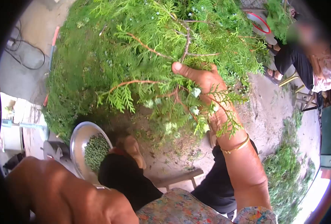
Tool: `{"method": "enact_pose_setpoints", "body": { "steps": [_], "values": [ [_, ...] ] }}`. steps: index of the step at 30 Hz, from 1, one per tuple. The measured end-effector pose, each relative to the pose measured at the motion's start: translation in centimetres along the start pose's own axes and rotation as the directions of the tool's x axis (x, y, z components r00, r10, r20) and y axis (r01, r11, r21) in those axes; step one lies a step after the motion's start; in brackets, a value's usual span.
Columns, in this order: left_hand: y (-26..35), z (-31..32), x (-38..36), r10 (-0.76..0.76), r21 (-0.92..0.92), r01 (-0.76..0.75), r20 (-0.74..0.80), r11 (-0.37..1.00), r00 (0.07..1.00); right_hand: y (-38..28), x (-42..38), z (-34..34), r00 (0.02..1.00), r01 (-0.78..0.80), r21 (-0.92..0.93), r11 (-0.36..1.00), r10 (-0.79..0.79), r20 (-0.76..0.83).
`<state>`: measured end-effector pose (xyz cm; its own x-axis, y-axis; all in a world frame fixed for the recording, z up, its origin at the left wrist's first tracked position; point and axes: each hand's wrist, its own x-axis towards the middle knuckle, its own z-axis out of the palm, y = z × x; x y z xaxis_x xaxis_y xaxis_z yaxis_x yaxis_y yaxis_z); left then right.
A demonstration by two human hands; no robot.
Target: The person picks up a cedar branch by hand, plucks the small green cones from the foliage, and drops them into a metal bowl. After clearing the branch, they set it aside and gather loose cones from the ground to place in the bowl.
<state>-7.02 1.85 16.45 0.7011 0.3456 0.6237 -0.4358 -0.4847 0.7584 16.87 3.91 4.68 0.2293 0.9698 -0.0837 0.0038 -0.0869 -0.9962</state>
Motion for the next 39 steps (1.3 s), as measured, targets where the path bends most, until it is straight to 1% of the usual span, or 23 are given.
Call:
{"method": "enact_pose_setpoints", "body": {
  "steps": [1,2,4,5,6,8,9,13,16,17,20,21,22,24,25,26,29,32,33,34,36,38,39],
  "values": [
    [-0.2,-0.6,0.3,0.003,0.003,-0.003,0.018,1.0,1.0,0.8,-0.1,-0.4,0.997,0.063,0.001,0.998,-0.063,0.049],
    [-0.5,-1.1,0.3,0.004,0.007,-0.004,0.031,1.0,1.0,0.3,-0.1,0.2,0.997,0.071,0.018,0.997,-0.071,0.039],
    [-0.9,-1.8,0.3,-0.01,0.0,0.01,0.041,1.0,0.999,-1.4,-0.6,1.1,0.989,-0.073,-0.029,0.997,0.068,-0.129],
    [-1.0,-2.0,0.1,-0.027,-0.012,0.027,0.044,1.0,0.999,-1.4,-0.7,0.8,0.993,-0.118,0.101,0.988,0.117,0.019],
    [-1.2,-2.0,-0.1,-0.044,-0.027,0.045,0.042,0.999,0.998,-1.5,-1.0,0.9,0.99,-0.139,0.113,0.984,0.138,0.015],
    [-1.6,-1.7,-0.6,-0.053,-0.046,0.054,0.015,0.997,0.998,-2.0,-1.1,1.0,0.97,-0.245,-0.007,0.97,0.245,-0.007],
    [-1.7,-1.5,-0.9,-0.063,-0.058,0.063,0.003,0.996,0.998,-0.7,-0.6,0.4,0.999,-0.012,-0.137,0.991,0.019,0.049],
    [-1.8,-0.5,-1.9,-0.102,-0.105,0.097,-0.042,0.99,0.994,-0.9,-0.9,0.2,0.996,-0.051,-0.253,0.966,0.066,0.052],
    [-1.1,-0.8,-2.1,-0.138,-0.108,0.134,-0.034,0.985,0.99,-2.0,-1.2,0.8,0.997,-0.051,-0.324,0.945,0.069,0.046],
    [-0.7,-1.1,-2.0,-0.165,-0.107,0.162,-0.016,0.981,0.986,-2.0,-1.6,1.0,0.987,-0.133,-0.135,0.982,0.144,0.077],
    [-0.9,-0.7,-2.0,-0.164,-0.136,0.158,-0.034,0.978,0.986,-3.2,-2.1,1.3,0.986,-0.154,-0.149,0.977,0.162,0.046],
    [-1.0,-0.5,-2.0,-0.159,-0.145,0.152,-0.042,0.978,0.986,-2.3,-1.7,1.4,0.989,-0.146,-0.099,0.984,0.149,0.021],
    [-1.0,-0.3,-2.0,-0.156,-0.151,0.146,-0.057,0.978,0.986,-2.2,-1.9,1.2,0.988,-0.149,-0.106,0.983,0.152,0.024],
    [-0.8,-0.6,-1.8,-0.166,-0.162,0.156,-0.051,0.974,0.985,-2.0,-2.4,1.1,0.999,0.018,-0.235,0.972,-0.011,0.03],
    [-1.0,-0.9,-1.5,-0.148,-0.156,0.14,-0.043,0.978,0.988,-1.6,-1.6,0.6,0.997,-0.073,-0.216,0.974,0.078,0.017],
    [-1.1,-1.2,-1.1,-0.129,-0.151,0.122,-0.038,0.981,0.991,-1.4,-1.1,0.3,0.998,-0.057,-0.215,0.975,0.06,0.008],
    [-0.7,-1.6,-1.0,-0.127,-0.151,0.12,-0.044,0.981,0.991,-0.5,-1.3,0.5,0.978,0.206,-0.389,0.898,-0.202,0.052],
    [-0.4,-0.8,-1.4,-0.116,-0.158,0.098,-0.103,0.982,0.988,-0.4,-2.0,0.2,0.889,0.448,-0.549,0.706,-0.419,0.185],
    [-0.3,-0.6,-1.6,-0.123,-0.171,0.102,-0.113,0.98,0.986,-2.4,-2.6,0.8,0.993,0.093,-0.444,0.891,-0.048,0.112],
    [-0.2,-0.7,-1.6,-0.121,-0.171,0.1,-0.117,0.98,0.986,-2.1,-2.5,0.9,0.993,0.094,-0.441,0.892,-0.049,0.112],
    [-0.4,-1.4,-0.9,-0.092,-0.167,0.075,-0.094,0.983,0.991,-1.5,-1.5,0.7,0.99,-0.136,-0.309,0.941,0.117,-0.079],
    [-0.6,-1.6,-0.7,-0.061,-0.164,0.044,-0.104,0.985,0.993,-1.9,-1.1,0.5,0.989,-0.149,-0.282,0.948,0.144,-0.038],
    [-0.3,-1.5,-1.0,-0.079,-0.171,0.058,-0.115,0.984,0.99,-1.5,-1.5,0.6,0.99,-0.114,-0.271,0.956,0.131,0.045]
  ]
}}
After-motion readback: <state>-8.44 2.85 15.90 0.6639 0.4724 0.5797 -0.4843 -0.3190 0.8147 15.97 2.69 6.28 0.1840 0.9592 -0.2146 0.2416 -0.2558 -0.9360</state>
